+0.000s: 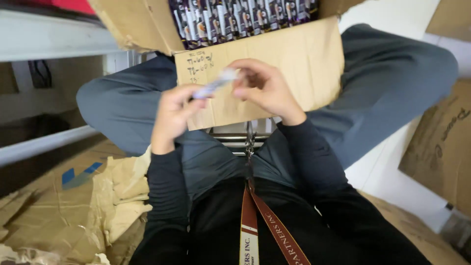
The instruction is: The person organizes rows of small food packets inside a cardboard box by hand and then uses a marker to write information on a cardboard flap.
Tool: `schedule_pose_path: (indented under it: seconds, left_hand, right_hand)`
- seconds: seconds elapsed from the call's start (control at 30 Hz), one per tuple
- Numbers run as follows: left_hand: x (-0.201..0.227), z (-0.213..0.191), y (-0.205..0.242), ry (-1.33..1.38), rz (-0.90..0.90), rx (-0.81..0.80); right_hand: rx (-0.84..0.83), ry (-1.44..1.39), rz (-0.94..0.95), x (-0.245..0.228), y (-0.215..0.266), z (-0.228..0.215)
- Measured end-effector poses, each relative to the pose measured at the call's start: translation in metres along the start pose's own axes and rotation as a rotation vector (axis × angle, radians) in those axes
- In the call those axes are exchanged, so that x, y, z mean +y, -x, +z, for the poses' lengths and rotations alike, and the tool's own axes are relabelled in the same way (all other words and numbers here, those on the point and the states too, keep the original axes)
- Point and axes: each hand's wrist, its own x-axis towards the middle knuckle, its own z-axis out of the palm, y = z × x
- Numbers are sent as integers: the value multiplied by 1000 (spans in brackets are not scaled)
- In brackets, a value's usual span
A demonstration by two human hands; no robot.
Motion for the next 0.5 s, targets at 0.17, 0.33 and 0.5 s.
schedule_pose_path:
  seconds: [0.17,0.33,0.5]
  left_hand:
    - [-22,64,-15,-306,-172,-118]
    - [-30,79,-13,-39,-178,-159]
    - [-3,66,-6,-372,-60,-252]
  right_hand:
    - [-50,271,-60,45,4,5]
    - [318,-116,-30,72,7,-30]
    - [339,-54,-433,-39,23,-58]
